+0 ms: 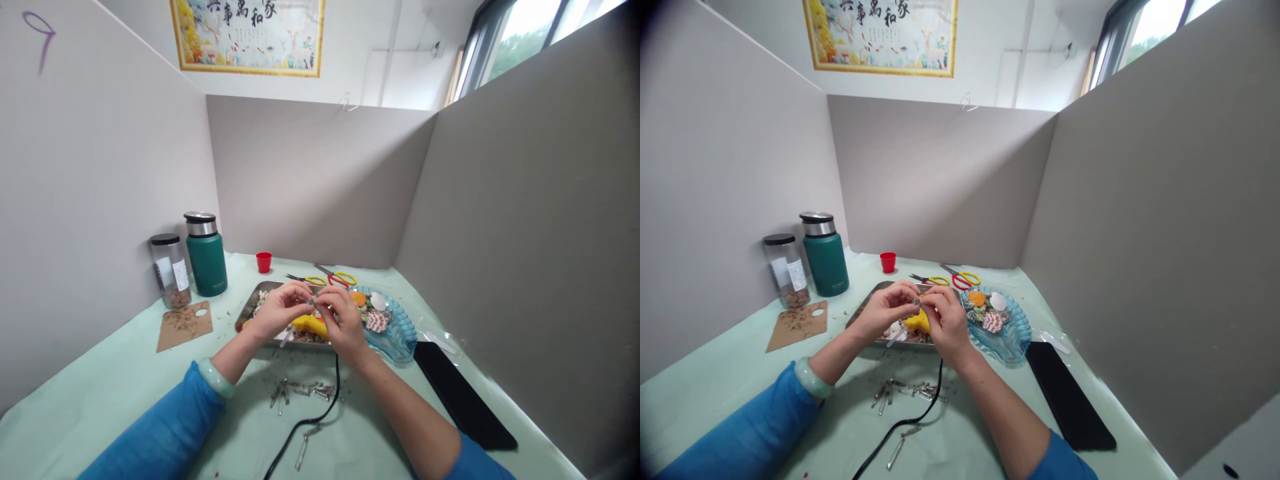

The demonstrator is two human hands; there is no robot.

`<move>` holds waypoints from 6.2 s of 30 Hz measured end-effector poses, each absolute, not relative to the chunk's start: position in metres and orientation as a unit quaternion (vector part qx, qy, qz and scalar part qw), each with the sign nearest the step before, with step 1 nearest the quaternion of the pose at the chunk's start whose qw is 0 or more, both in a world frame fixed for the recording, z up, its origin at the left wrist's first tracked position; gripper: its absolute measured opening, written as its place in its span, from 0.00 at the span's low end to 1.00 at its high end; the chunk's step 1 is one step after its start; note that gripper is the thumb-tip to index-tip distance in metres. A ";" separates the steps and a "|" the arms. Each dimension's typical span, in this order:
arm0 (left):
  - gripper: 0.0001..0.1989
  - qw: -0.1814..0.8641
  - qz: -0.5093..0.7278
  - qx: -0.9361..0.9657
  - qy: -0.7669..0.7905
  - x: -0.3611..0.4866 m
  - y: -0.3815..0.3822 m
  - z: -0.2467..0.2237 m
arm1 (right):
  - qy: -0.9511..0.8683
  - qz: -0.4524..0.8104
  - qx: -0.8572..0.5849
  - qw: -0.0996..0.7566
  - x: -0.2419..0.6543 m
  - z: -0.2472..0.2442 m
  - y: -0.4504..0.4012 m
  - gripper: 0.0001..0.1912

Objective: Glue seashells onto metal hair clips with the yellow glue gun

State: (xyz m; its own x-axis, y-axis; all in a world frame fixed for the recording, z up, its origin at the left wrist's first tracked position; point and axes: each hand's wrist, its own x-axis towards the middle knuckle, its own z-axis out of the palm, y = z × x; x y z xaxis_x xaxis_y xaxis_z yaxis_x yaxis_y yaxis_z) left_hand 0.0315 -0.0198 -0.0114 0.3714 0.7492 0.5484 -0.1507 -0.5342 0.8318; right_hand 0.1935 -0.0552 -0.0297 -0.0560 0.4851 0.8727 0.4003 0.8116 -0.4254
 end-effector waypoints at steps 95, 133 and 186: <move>0.09 0.209 0.499 0.792 0.283 0.027 -0.026 -0.008 | -0.706 0.035 -0.390 0.590 0.198 -0.038 -0.049 0.14; 0.14 0.591 0.471 0.611 0.237 0.032 -0.025 -0.011 | -0.760 -0.018 -0.333 0.558 0.195 -0.039 -0.054 0.14; 0.07 0.633 0.425 0.629 0.153 0.026 -0.027 -0.011 | -0.718 0.125 -0.306 0.613 0.194 -0.025 -0.059 0.03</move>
State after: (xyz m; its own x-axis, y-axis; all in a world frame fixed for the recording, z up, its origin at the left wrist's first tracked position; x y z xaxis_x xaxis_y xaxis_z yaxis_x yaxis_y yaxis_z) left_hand 0.0261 -0.0267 -0.0106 0.5926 0.7299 0.3407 -0.3461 -0.1512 0.9259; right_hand 0.1943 -0.0587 -0.0246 -0.0622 0.5925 0.8032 0.2856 0.7817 -0.5545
